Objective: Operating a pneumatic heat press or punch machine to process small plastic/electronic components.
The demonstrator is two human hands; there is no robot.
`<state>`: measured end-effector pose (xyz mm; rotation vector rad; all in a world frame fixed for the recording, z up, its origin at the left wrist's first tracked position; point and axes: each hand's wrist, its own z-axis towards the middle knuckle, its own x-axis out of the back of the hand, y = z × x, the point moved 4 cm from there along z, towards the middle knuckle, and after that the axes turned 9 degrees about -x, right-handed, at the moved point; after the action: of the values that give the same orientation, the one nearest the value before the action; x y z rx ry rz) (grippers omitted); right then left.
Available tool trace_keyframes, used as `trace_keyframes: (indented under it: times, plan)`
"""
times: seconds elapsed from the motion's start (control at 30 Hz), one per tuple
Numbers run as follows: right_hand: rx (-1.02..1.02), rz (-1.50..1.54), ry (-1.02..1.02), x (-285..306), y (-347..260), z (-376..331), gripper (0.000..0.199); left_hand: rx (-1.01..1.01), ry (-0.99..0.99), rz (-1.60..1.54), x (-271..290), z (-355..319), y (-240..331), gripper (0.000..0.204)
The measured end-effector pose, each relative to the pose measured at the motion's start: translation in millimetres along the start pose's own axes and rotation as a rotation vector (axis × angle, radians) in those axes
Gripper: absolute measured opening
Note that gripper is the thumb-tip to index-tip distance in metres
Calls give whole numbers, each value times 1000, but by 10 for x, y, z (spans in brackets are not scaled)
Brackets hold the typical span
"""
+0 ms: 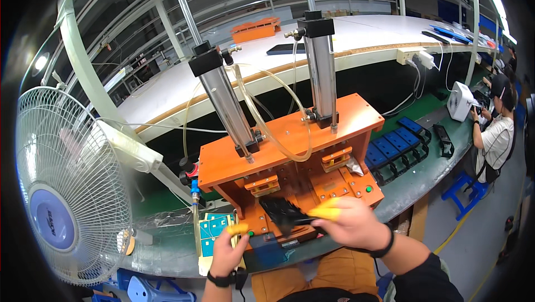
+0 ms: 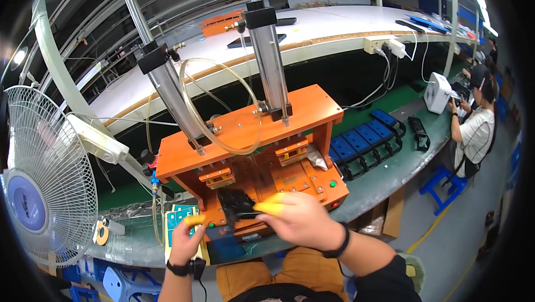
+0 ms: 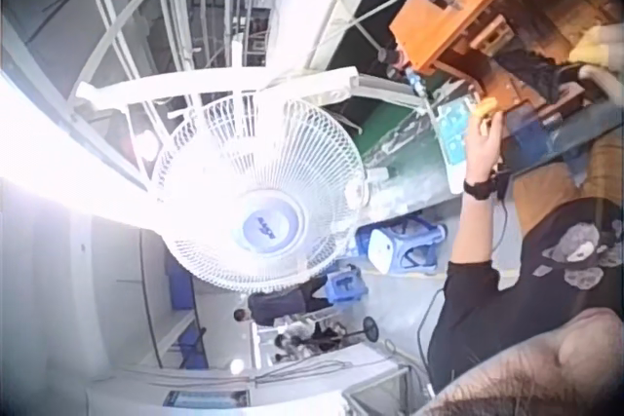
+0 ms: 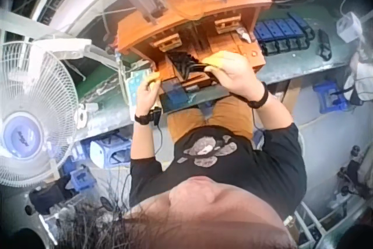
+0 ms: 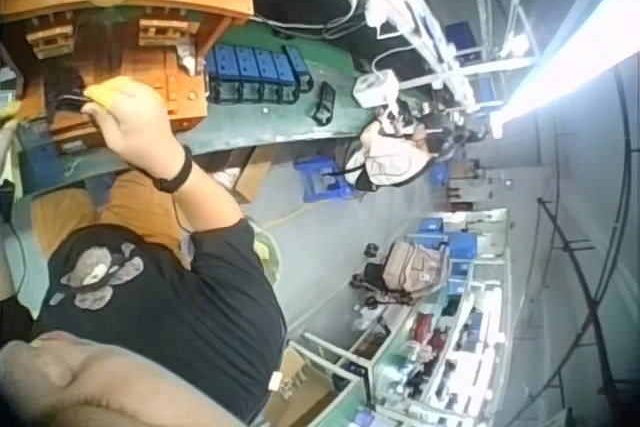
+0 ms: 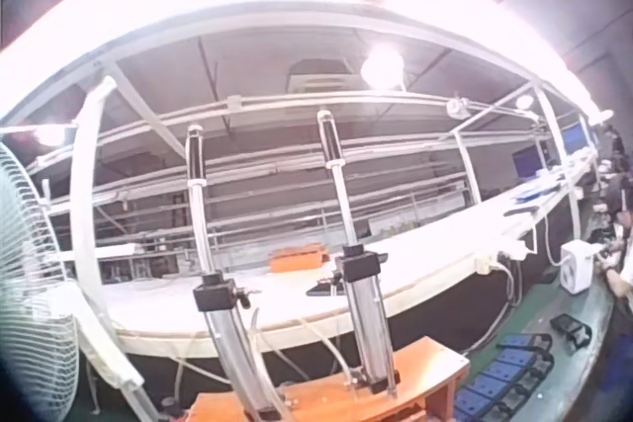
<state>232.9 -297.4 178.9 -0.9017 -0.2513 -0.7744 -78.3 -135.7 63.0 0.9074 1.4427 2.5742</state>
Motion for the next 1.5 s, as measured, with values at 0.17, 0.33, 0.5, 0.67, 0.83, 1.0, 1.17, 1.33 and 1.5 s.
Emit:
trace_keyframes:
  times: [0.17, 0.33, 0.5, 0.67, 0.83, 1.0, 1.17, 1.33, 1.5]
  plan:
    - [-380, 274, 270, 994, 349, -987, 15, -121, -156, 254, -293, 938, 246, 24]
    - [-601, 493, 708, 1531, 930, -2397, 24, -263, -288, 712, -571, 1525, -631, 33]
    - [-774, 753, 1043, 1928, 1446, -3146, 18, -374, -340, 1060, -679, 1909, -817, 44]
    - [-918, 942, 1077, 2479, 2774, -3763, 16, -433, -281, 1353, -794, 2001, -1363, 46]
    - [-1143, 945, 860, 2532, 3732, -3355, 15, -380, -154, 716, -745, 1963, -1403, 42]
    - [-1341, 947, 608, 2401, 4356, -2908, 19, -311, -18, 92, -643, 1852, -1541, 38]
    - [-1441, -23, 301, 2416, 4343, -2680, 35, -36, -197, -240, -715, 1821, -1478, 45]
    - [-1116, -657, 212, 2386, 4075, -2061, 36, 45, -315, -221, -469, 883, -1468, 43]
    - [-1004, -618, 111, 2539, 3949, -1211, 31, 139, -377, -124, 918, -1227, -2927, 41]
